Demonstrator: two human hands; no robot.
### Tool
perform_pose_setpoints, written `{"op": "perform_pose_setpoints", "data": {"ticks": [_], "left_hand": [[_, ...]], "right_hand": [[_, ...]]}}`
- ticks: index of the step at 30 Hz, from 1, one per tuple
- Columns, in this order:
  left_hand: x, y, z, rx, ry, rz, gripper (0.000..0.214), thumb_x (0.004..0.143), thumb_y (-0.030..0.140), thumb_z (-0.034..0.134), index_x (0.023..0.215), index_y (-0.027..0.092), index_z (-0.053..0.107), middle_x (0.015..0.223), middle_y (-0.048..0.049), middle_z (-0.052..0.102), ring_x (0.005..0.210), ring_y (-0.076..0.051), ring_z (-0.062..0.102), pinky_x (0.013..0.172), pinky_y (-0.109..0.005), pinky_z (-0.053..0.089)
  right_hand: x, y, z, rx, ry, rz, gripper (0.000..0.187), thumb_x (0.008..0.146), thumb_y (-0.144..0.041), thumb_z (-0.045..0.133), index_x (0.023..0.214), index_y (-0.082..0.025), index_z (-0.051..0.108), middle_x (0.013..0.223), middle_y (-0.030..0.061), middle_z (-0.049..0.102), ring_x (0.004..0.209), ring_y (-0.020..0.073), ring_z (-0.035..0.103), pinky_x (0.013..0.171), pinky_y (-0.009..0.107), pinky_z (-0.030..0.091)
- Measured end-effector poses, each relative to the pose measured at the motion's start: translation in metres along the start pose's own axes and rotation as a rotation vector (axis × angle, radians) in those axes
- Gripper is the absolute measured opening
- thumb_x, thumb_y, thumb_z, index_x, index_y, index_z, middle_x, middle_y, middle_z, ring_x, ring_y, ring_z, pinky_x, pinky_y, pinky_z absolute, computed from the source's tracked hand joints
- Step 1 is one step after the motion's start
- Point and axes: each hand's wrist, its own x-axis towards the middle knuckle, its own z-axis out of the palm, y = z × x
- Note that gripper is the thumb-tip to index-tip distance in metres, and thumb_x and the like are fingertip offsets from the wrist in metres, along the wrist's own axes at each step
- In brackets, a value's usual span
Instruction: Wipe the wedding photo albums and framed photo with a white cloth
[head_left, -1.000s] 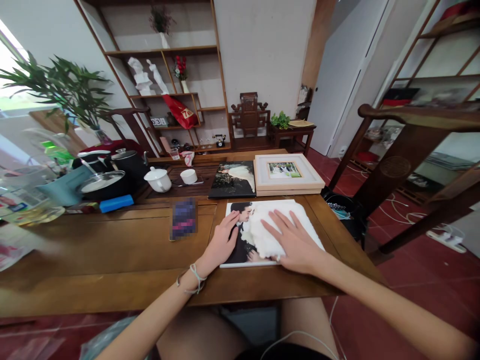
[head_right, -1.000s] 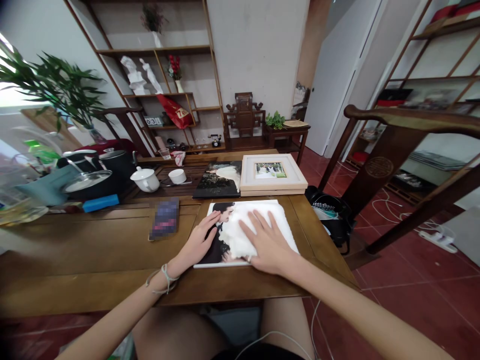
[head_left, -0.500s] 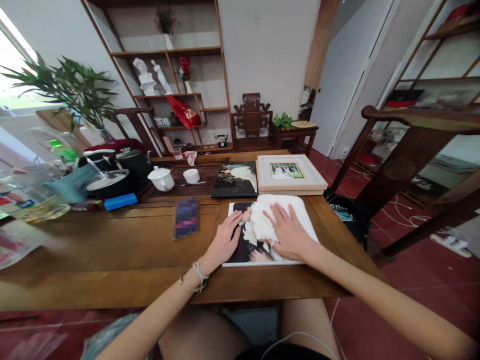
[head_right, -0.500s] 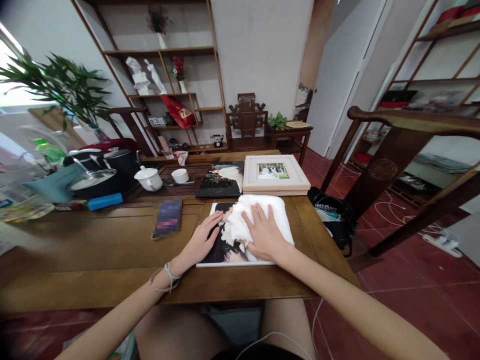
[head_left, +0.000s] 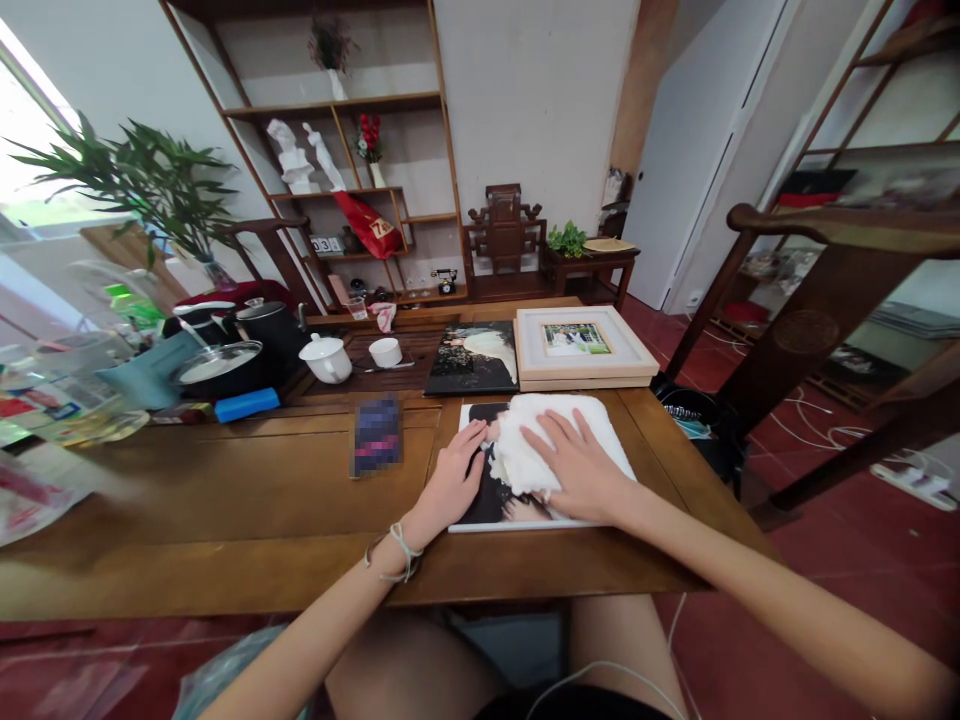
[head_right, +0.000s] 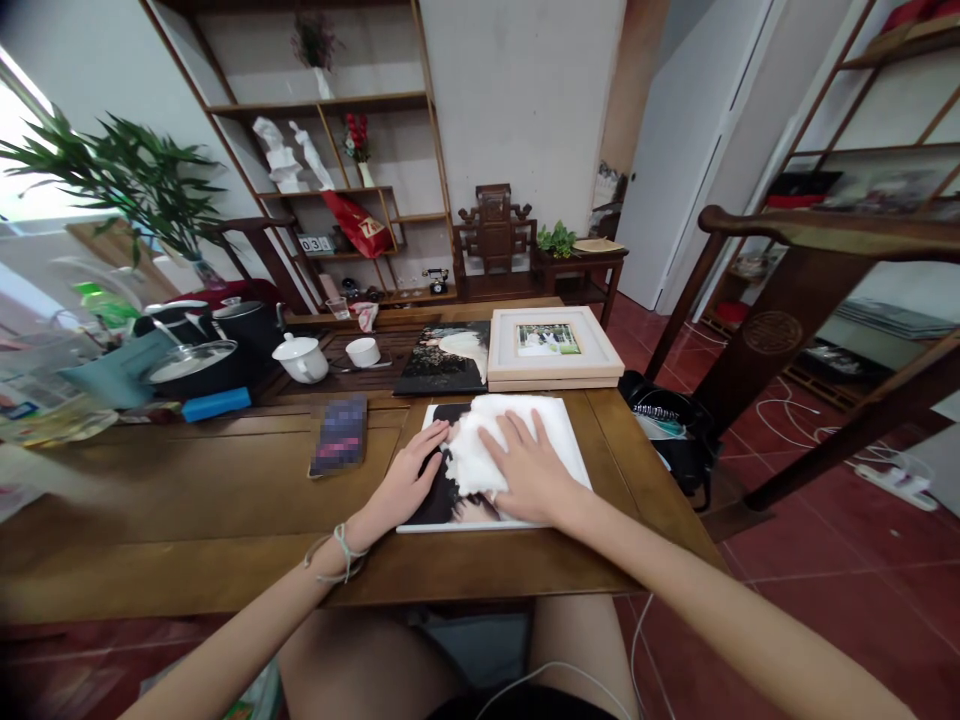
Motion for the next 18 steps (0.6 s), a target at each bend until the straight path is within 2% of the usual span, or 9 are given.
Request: {"op": "perform_pose_setpoints", "data": {"ticks": [4,8,13,18], "left_hand": [[0.000,0.000,0.000,0.009,-0.013,0.005,0.041,0.095,0.024,0.038,0.134,0.019,0.049,0.145,-0.0114,0.047,0.136,-0.023,0.040,0.113,-0.048,0.032],[0.000,0.000,0.000,0.002,-0.007,0.012,0.040,0.095,0.023,0.039,0.134,0.020,0.050,0.144,-0.0105,0.048,0.136,-0.023,0.041,0.113,-0.048,0.032],[-0.001,0.000,0.001,-0.006,0.002,0.013,0.040,0.095,0.023,0.039,0.134,0.022,0.049,0.144,-0.0099,0.047,0.137,-0.023,0.039,0.114,-0.048,0.031],[0.000,0.001,0.000,0.001,-0.026,-0.004,0.042,0.094,0.021,0.038,0.134,0.020,0.049,0.145,-0.0104,0.047,0.137,-0.024,0.039,0.113,-0.049,0.032]], "right_hand": [[0.035,0.021,0.005,-0.014,0.016,0.055,0.076,0.087,-0.050,0.050,0.149,-0.011,0.029,0.151,0.0245,0.028,0.141,0.0383,0.017,0.111,0.060,0.007],[0.047,0.025,0.004,0.010,-0.013,0.096,0.077,0.092,-0.059,0.038,0.150,-0.010,0.024,0.155,0.0248,0.019,0.143,0.0386,0.009,0.110,0.063,0.007],[0.031,0.002,0.001,-0.052,-0.021,0.089,0.069,0.095,-0.049,0.037,0.147,-0.004,0.032,0.151,0.0294,0.024,0.142,0.0416,0.013,0.109,0.065,0.009],[-0.010,-0.043,-0.003,-0.068,-0.001,0.041,0.080,0.086,-0.051,0.054,0.146,-0.003,0.032,0.149,0.0326,0.025,0.139,0.0486,0.013,0.106,0.070,0.009]]}}
